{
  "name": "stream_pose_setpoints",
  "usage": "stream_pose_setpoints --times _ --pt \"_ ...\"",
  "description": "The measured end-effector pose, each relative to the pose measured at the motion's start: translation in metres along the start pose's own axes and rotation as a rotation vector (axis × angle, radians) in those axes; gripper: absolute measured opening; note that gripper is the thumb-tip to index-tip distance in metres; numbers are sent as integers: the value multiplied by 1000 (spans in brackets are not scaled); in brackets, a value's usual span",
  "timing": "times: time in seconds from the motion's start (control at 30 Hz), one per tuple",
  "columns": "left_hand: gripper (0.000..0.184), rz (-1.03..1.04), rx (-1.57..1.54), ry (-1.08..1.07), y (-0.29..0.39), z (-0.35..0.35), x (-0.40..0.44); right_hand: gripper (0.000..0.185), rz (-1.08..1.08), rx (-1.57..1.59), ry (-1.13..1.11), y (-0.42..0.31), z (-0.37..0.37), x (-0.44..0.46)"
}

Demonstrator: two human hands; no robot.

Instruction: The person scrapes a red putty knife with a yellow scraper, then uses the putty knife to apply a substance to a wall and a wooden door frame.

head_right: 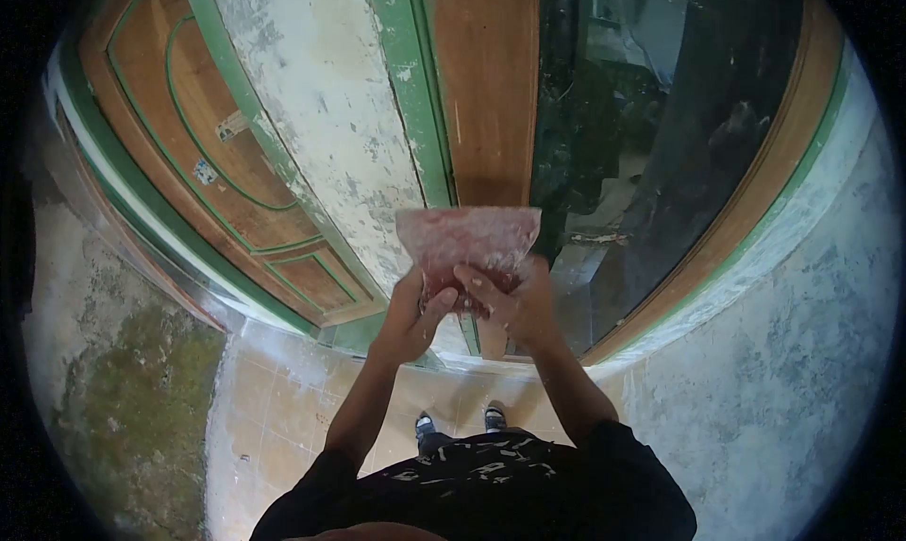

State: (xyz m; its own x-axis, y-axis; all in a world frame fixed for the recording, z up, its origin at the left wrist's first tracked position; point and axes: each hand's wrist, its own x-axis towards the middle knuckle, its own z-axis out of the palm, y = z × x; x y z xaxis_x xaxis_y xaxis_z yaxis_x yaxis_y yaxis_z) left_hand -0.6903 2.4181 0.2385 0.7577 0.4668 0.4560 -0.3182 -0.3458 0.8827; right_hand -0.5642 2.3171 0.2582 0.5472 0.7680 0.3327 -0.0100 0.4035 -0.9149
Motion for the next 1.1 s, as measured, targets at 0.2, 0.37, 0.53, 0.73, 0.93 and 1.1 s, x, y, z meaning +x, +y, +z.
stream_pose_setpoints --times 0.2,0.37,0.53,0.73,0.93,1.1 --pt "36 21 112 -18 38 -21 55 23 -217 -181 175 -43 17 37" --pt "39 83 161 -33 48 -37 58 24 -238 -159 371 -69 25 40" --pt "63 426 327 -51 37 -44 57 21 -28 -207 276 -65 19 30" --pt "90 338 612 -248 14 -54 48 20 -32 -157 312 -19 26 16" --pt "88 365 622 -273 -12 -64 45 18 4 -175 370 -1 31 16" --pt "88 400 634 -277 -22 -67 48 18 -41 -172 383 -2 36 17"
